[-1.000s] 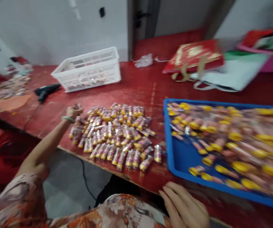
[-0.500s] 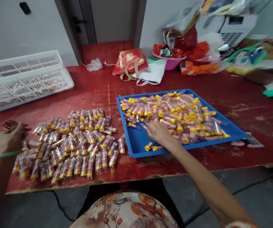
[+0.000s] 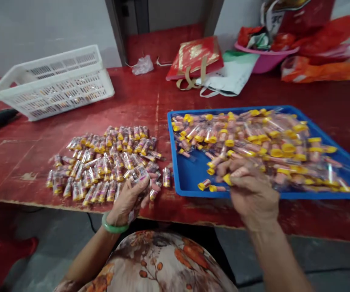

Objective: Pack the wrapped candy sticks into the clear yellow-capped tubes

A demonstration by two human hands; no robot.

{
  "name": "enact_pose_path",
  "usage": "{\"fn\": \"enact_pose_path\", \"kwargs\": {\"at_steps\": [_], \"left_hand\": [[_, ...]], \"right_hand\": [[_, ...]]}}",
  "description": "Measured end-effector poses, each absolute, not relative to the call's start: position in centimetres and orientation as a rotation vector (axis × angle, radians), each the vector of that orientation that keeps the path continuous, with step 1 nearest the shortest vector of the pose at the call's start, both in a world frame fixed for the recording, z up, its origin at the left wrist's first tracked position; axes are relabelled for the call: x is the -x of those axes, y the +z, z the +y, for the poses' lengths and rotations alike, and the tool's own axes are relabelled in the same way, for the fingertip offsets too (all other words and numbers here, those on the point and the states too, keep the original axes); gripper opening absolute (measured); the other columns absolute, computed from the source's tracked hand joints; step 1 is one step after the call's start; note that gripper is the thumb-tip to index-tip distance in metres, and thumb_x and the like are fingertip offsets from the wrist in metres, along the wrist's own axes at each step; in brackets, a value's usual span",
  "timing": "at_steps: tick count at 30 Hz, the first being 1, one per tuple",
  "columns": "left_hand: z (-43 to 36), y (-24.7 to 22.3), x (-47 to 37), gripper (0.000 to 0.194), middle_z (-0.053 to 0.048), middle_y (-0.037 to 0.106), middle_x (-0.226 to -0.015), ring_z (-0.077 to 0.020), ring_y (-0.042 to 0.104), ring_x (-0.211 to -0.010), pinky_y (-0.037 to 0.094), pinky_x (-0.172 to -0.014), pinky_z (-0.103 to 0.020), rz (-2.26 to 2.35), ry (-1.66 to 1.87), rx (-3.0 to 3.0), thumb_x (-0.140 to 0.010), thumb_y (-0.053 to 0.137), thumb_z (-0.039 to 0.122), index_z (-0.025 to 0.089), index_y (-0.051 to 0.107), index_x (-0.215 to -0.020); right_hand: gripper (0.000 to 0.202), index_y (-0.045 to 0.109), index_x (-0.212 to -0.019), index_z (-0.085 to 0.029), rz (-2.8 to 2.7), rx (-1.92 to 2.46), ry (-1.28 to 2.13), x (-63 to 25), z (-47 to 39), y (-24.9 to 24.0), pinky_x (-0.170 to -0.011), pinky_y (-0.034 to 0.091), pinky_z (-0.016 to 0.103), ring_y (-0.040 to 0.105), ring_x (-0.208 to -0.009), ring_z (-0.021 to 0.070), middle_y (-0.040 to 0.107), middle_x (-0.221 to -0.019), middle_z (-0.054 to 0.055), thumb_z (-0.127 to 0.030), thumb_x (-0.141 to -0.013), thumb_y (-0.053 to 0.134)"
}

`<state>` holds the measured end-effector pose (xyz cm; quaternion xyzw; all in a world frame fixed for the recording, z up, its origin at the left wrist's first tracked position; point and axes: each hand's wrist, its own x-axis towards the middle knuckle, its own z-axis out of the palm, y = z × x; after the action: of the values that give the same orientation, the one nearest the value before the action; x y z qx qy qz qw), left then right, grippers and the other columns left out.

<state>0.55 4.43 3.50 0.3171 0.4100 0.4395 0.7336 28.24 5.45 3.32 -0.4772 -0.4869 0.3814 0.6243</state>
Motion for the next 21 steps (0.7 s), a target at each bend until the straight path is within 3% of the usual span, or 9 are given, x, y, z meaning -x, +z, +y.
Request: {"fn": "enact_pose_path", "kwargs": {"at_steps": [3, 7, 12, 17, 21], "left_hand": [[3.6, 3.0, -1.9, 0.041, -0.003, 0.063, -0.055, -0.0034, 0.038, -0.034, 0.019, -0.038, -0.021, 0.89, 0.76, -0.828, -0.083, 0.062, 0.05, 0.01, 0.072, -0.09], [2.5, 3.1, -3.4, 0.048, 0.001, 0.049, -0.037, -0.0035, 0.026, -0.03, 0.012, -0.038, -0.023, 0.869, 0.567, -0.909, -0.081, 0.062, 0.055, 0.008, 0.073, -0.078], [1.8, 3.7, -4.2, 0.042, 0.0, 0.056, -0.041, -0.0082, 0.041, -0.035, 0.022, -0.039, -0.022, 0.831, 0.636, -0.856, -0.071, 0.073, 0.052, 0.012, 0.071, -0.083], [1.8, 3.3, -3.5, 0.044, -0.003, 0.057, -0.043, -0.0031, 0.027, -0.03, 0.014, -0.035, -0.022, 0.924, 0.643, -0.741, -0.077, 0.069, 0.051, 0.011, 0.062, -0.059], [2.0, 2.6, -3.1, 0.031, -0.005, 0.069, -0.071, -0.0077, 0.051, -0.047, 0.04, -0.045, -0.02, 0.938, 0.783, -0.633, -0.07, 0.079, 0.036, 0.011, 0.071, -0.087]], "right_hand": [[0.013, 0.054, -0.067, -0.02, -0.887, 0.998, 1.281, -24.4, 2.5, 4.3, -0.053, 0.048, 0.032, 0.056, -0.066, 0.0176, 0.058, -0.074, 0.003, -0.025, -0.061, 0.064], [0.017, 0.058, -0.073, -0.019, -0.886, 1.187, 1.225, -20.5, 1.8, 4.1, -0.045, 0.036, 0.02, 0.045, -0.055, 0.0076, 0.059, -0.076, 0.0, -0.023, -0.064, 0.071], [0.027, 0.05, -0.067, -0.019, -0.915, 1.342, 1.27, -19.1, 2.1, 3.6, -0.048, 0.039, 0.023, 0.047, -0.054, 0.0093, 0.056, -0.066, -0.004, -0.03, -0.062, 0.074], [0.027, 0.047, -0.062, -0.019, -0.949, 1.377, 1.203, -18.9, 2.5, 3.3, -0.057, 0.038, 0.024, 0.045, -0.058, 0.0091, 0.055, -0.06, -0.005, -0.022, -0.057, 0.073], [0.026, 0.049, -0.063, -0.019, -1.053, 1.38, 1.205, -18.7, 2.8, 3.3, -0.057, 0.038, 0.024, 0.046, -0.058, 0.0095, 0.055, -0.061, -0.005, -0.025, -0.06, 0.073]]}}
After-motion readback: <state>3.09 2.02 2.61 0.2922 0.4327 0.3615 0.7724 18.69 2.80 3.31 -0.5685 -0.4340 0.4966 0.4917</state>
